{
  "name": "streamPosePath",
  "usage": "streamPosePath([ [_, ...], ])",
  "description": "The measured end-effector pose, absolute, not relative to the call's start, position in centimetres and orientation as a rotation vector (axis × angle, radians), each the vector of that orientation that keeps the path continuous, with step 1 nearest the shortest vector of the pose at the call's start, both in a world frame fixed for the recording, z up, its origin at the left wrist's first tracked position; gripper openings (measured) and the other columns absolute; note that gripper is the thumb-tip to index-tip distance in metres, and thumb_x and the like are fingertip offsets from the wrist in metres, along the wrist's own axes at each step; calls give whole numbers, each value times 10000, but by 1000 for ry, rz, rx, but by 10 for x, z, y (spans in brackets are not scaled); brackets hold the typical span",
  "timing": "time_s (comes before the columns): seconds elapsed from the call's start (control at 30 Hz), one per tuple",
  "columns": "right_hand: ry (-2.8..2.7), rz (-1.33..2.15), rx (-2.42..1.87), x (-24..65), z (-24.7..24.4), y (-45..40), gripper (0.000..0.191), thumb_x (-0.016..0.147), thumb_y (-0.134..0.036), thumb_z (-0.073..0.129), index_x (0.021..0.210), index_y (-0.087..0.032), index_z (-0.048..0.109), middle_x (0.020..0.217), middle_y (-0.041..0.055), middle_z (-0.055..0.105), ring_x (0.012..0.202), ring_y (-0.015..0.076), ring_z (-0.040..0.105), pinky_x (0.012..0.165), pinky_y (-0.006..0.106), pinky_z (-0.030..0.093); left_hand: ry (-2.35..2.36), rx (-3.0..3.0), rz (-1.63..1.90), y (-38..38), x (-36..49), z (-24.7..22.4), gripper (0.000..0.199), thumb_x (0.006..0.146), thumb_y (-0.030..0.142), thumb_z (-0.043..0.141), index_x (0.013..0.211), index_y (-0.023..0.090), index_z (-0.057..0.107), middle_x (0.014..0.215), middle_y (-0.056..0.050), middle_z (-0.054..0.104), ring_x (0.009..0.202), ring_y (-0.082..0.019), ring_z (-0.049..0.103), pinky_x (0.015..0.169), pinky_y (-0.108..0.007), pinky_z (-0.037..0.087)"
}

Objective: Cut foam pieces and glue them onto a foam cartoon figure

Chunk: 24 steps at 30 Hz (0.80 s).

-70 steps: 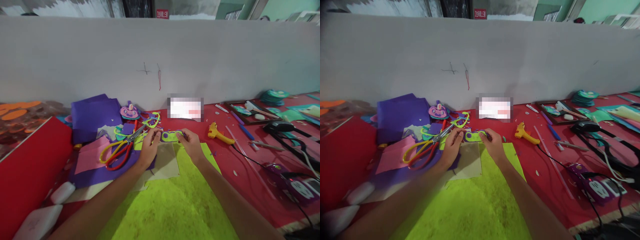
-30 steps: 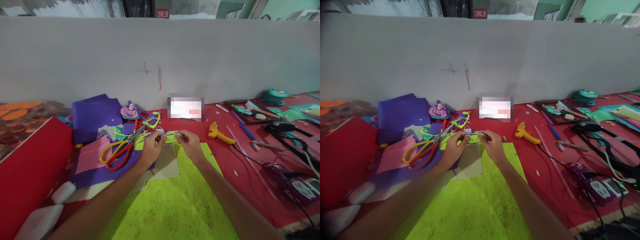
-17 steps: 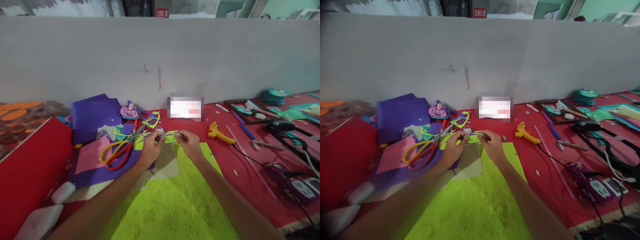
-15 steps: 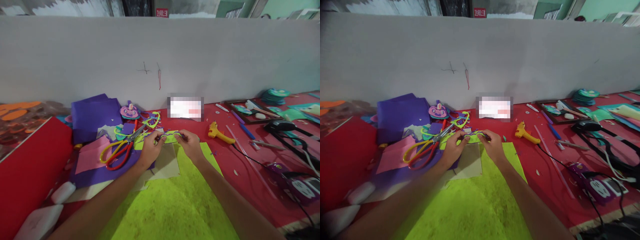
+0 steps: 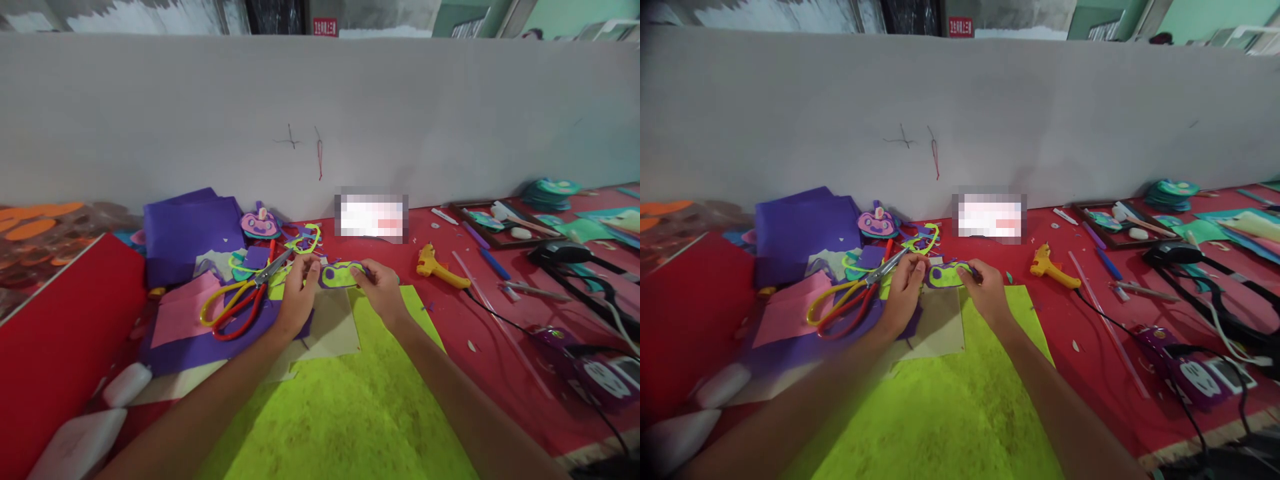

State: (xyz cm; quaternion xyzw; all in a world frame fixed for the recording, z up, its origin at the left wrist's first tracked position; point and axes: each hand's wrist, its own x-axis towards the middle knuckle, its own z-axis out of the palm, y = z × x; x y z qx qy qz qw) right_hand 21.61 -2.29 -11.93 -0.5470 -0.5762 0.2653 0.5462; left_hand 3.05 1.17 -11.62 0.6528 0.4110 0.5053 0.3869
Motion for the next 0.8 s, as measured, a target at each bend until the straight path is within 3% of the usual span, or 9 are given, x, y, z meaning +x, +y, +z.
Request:
streamPosePath([
  [0.1, -1370, 666, -1284, 215, -118, -24, 320, 922, -471, 640, 742, -215, 575, 652, -23, 478, 614, 147, 440, 557, 267, 340, 943, 1708, 1199, 11, 33, -117, 414, 952, 414, 636, 1302, 221, 531, 1034, -45, 644, 961, -187, 621, 876, -311, 493],
  [0.2, -1369, 688, -1267, 214, -117, -24, 305, 918, -454, 648, 741, -216, 577, 653, -25, 482, 613, 148, 459, 565, 270, 353, 923, 1829, 1115, 12, 34, -119, 594, 873, 367, 729, 1404, 227, 502, 1217, -91, 654, 1111, -233, 618, 1008, -374, 479],
  [0.33, -1315, 758, -1221, 214, -117, -24, 291, 928, -458, 642, 765, -219, 605, 650, -22, 512, 612, 155, 513, 579, 277, 396, 965, 1866, 1146, 15, 32, -121, 588, 893, 336, 692, 1441, 240, 505, 1469, -128, 566, 1309, -280, 552, 1121, -434, 429],
  [0.63, -1032, 639, -1261, 227, -119, -22, 181, 928, -375, 618, 834, -223, 648, 635, -29, 534, 585, 143, 504, 590, 287, 433, 1040, 1758, 1247, 20, 28, -124, 578, 890, 293, 678, 1438, 256, 496, 1514, -110, 546, 1386, -277, 518, 1157, -446, 415],
  [0.7, -1031, 601, -1240, 229, -121, -21, 122, 904, -347, 646, 929, -230, 669, 752, -1, 604, 668, 153, 561, 637, 291, 465, 1060, 1739, 1246, 19, 28, -123, 560, 895, 278, 667, 1430, 256, 504, 1514, -105, 550, 1385, -265, 516, 1158, -438, 413],
  [0.8, -1094, 642, -1194, 226, -119, -20, 262, 885, -364, 689, 1121, -252, 665, 1064, 74, 699, 940, 202, 658, 782, 323, 527, 1052, 1754, 1232, 19, 29, -122, 550, 900, 276, 661, 1428, 246, 510, 1510, -107, 557, 1384, -253, 517, 1169, -421, 399],
])
